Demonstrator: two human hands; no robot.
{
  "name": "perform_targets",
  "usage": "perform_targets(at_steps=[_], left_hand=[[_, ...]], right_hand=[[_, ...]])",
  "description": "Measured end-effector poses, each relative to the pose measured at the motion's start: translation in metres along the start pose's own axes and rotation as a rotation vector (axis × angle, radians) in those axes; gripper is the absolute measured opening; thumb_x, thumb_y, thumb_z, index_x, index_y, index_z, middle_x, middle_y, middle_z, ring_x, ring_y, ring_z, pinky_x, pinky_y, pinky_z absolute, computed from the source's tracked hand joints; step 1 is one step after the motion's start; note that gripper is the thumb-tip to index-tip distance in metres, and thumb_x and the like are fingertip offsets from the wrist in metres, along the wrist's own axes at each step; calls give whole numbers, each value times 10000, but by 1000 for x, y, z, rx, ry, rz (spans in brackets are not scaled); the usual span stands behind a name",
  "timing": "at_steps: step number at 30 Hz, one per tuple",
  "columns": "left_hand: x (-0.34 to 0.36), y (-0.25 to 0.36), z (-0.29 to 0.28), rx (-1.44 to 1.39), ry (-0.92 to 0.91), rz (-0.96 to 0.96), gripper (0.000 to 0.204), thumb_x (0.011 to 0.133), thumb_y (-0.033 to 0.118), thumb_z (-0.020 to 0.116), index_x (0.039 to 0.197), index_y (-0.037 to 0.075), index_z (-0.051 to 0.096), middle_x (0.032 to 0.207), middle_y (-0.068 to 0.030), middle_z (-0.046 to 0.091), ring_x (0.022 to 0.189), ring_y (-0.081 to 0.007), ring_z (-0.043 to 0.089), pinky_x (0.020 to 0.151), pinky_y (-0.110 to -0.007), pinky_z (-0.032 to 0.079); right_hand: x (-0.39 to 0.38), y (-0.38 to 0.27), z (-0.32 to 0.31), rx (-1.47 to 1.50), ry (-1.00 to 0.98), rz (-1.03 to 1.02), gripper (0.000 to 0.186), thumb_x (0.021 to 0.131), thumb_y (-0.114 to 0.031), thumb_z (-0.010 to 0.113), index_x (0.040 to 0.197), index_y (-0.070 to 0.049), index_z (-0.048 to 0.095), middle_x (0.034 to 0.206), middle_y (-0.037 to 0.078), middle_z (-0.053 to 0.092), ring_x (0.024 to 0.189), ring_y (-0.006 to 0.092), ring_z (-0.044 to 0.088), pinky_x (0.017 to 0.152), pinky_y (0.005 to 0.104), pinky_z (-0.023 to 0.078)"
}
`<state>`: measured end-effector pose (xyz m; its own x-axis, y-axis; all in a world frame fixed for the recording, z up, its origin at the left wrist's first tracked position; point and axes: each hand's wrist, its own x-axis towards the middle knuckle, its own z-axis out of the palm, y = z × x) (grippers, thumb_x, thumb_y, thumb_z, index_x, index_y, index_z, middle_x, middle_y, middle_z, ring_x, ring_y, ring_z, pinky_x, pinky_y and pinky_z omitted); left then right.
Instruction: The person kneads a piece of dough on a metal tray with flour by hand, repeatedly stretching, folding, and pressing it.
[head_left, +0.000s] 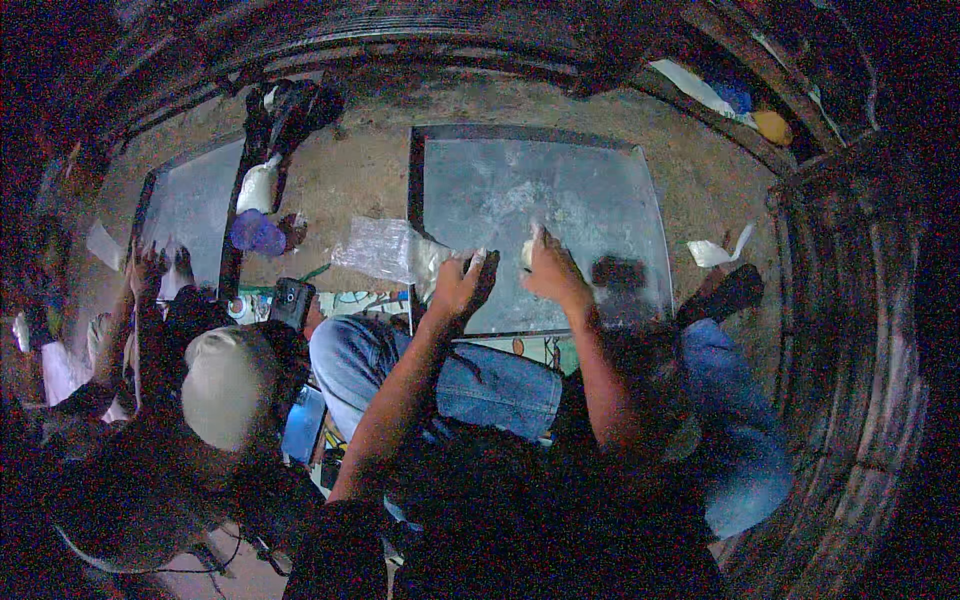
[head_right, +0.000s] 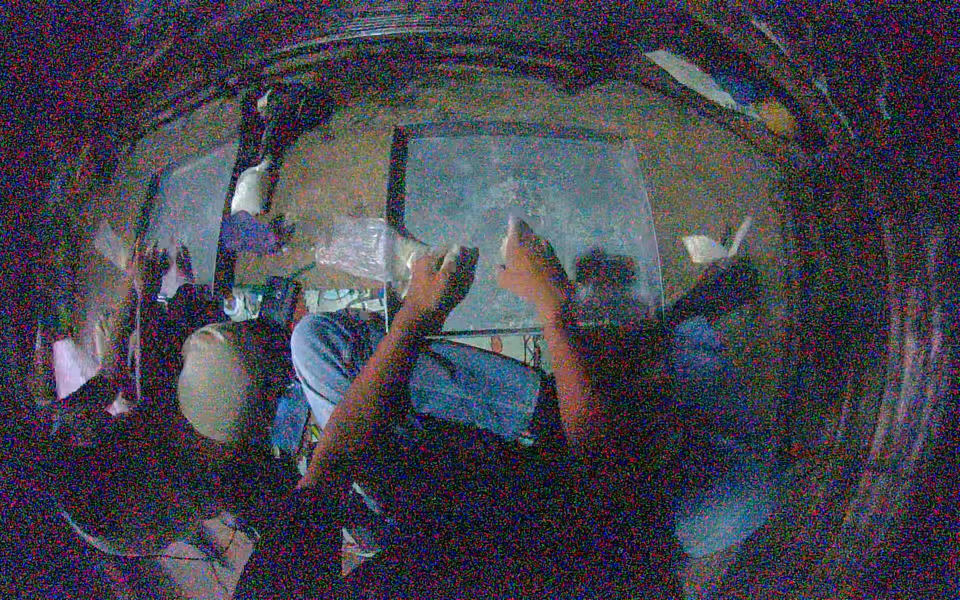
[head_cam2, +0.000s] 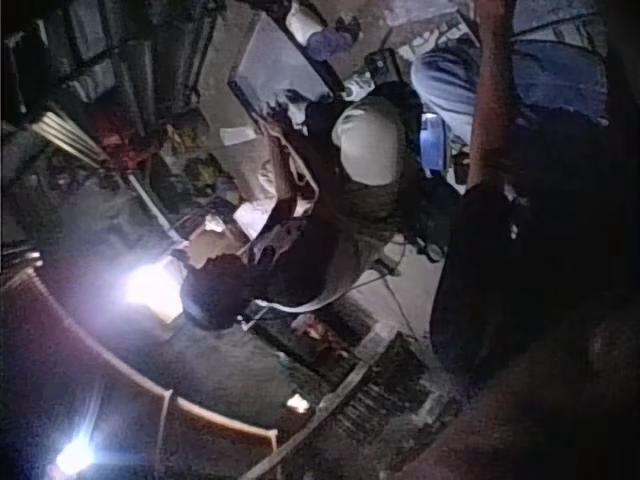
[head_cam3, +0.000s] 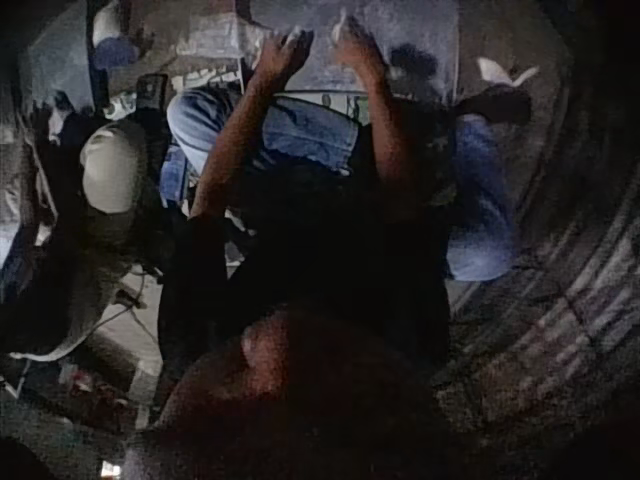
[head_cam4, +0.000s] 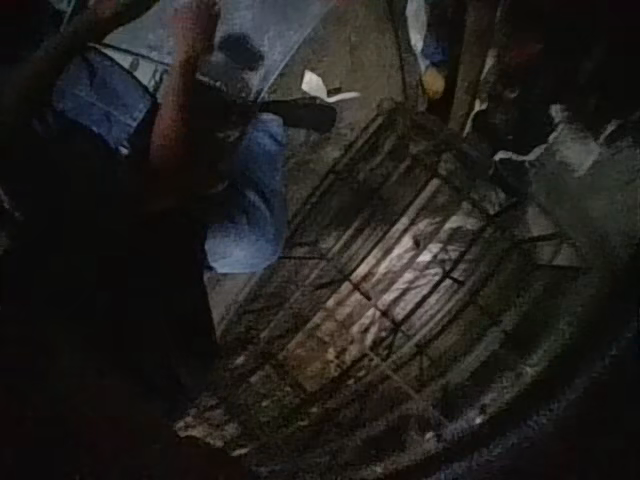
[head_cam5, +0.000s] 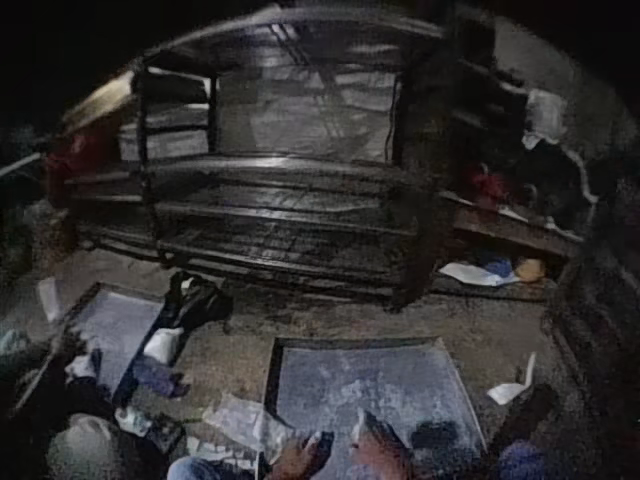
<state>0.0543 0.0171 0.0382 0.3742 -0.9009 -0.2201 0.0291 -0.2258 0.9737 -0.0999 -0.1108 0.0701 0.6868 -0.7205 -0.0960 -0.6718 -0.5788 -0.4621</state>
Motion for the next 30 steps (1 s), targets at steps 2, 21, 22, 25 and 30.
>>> perform_targets(at_steps=[2, 21, 22, 25, 30], left_hand=[[0, -11, -7, 231, 56, 171, 349, 976, 287, 481, 874, -3, 645, 665, -96, 604, 605, -166, 562, 561, -353, 439], [8, 4, -28, 527, 47, 272, 363, 896, 299, 595, 753, -33, 625, 660, -179, 620, 597, -297, 593, 605, -396, 453], [16, -25, -69, 468, 100, 210, 356, 885, 296, 604, 745, -30, 630, 666, -180, 622, 600, -297, 600, 605, -397, 454], [19, -19, -65, 487, 70, 253, 350, 883, 294, 601, 750, -28, 632, 679, -184, 628, 616, -304, 608, 610, -402, 455], [15, -9, -70, 599, 53, 212, 312, 872, 257, 605, 974, -28, 678, 860, -213, 695, 812, -336, 683, 743, -387, 514]], right_hand=[[-8, -7, 9, -79, 43, 11, 693, 750, -205, 733, 1308, 56, 417, 1178, 225, 581, 1067, 413, 568, 908, 493, 460], [-24, -2, 8, -75, 449, -166, 408, 807, -333, 683, 1127, -83, 649, 1151, 111, 622, 1058, 309, 582, 907, 467, 440], [-12, -27, 5, -31, 474, -223, 421, 821, -365, 661, 1140, -90, 647, 1111, 119, 644, 1008, 308, 611, 875, 477, 464], [-9, -16, -11, -48, 479, -148, 439, 830, -407, 647, 1127, -83, 647, 1017, 148, 674, 901, 329, 651, 799, 471, 505], [-12, -5, -6, -43, 395, -41, 431, 839, -444, 638, 1053, -70, 653, 969, 172, 672, 870, 350, 653, 786, 473, 508]])
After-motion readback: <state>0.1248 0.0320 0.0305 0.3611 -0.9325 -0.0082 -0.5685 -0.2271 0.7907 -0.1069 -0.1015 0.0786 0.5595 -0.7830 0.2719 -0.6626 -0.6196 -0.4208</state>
